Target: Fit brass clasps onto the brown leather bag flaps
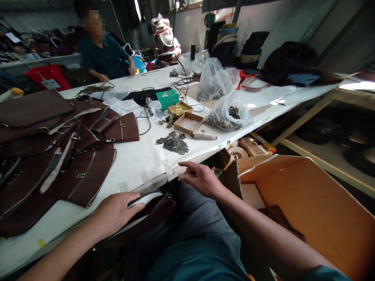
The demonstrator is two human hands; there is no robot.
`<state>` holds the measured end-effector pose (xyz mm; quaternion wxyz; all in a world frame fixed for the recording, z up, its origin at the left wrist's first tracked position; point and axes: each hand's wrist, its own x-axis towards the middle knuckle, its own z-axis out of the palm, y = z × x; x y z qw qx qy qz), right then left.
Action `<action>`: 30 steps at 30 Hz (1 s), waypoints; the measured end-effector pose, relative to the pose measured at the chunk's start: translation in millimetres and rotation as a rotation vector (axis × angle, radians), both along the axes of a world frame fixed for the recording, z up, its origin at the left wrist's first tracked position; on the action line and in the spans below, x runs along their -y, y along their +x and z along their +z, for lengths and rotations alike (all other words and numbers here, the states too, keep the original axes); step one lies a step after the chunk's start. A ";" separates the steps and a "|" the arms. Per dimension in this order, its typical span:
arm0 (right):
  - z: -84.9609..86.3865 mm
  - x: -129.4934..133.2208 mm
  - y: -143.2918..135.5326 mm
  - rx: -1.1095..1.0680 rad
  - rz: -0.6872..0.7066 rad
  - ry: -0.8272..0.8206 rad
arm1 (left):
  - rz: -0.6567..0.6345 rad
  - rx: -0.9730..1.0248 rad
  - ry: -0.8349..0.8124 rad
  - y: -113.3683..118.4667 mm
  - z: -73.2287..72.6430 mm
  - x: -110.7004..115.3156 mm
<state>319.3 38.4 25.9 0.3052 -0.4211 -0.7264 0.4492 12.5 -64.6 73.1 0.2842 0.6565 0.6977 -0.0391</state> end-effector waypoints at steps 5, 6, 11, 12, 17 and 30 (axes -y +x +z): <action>-82.0 -32.2 6.2 -0.127 -0.275 -0.301 | -0.042 0.167 0.048 29.7 7.8 6.0; -92.8 -36.6 1.4 -0.143 -0.306 -0.316 | -0.045 0.170 0.064 33.2 7.8 5.5; -119.8 -48.6 -15.7 -0.160 -0.400 -0.329 | -0.057 0.182 0.081 46.4 5.6 -5.5; -122.5 -49.3 -15.5 -0.146 -0.425 -0.319 | -0.058 0.188 0.079 49.0 4.9 -8.9; -131.0 -51.3 -9.8 -0.107 -0.457 -0.307 | -0.057 0.198 0.075 60.8 0.2 -26.9; -132.3 -19.9 10.0 -0.343 -0.254 -0.450 | -0.124 0.137 0.034 61.0 -11.3 -4.1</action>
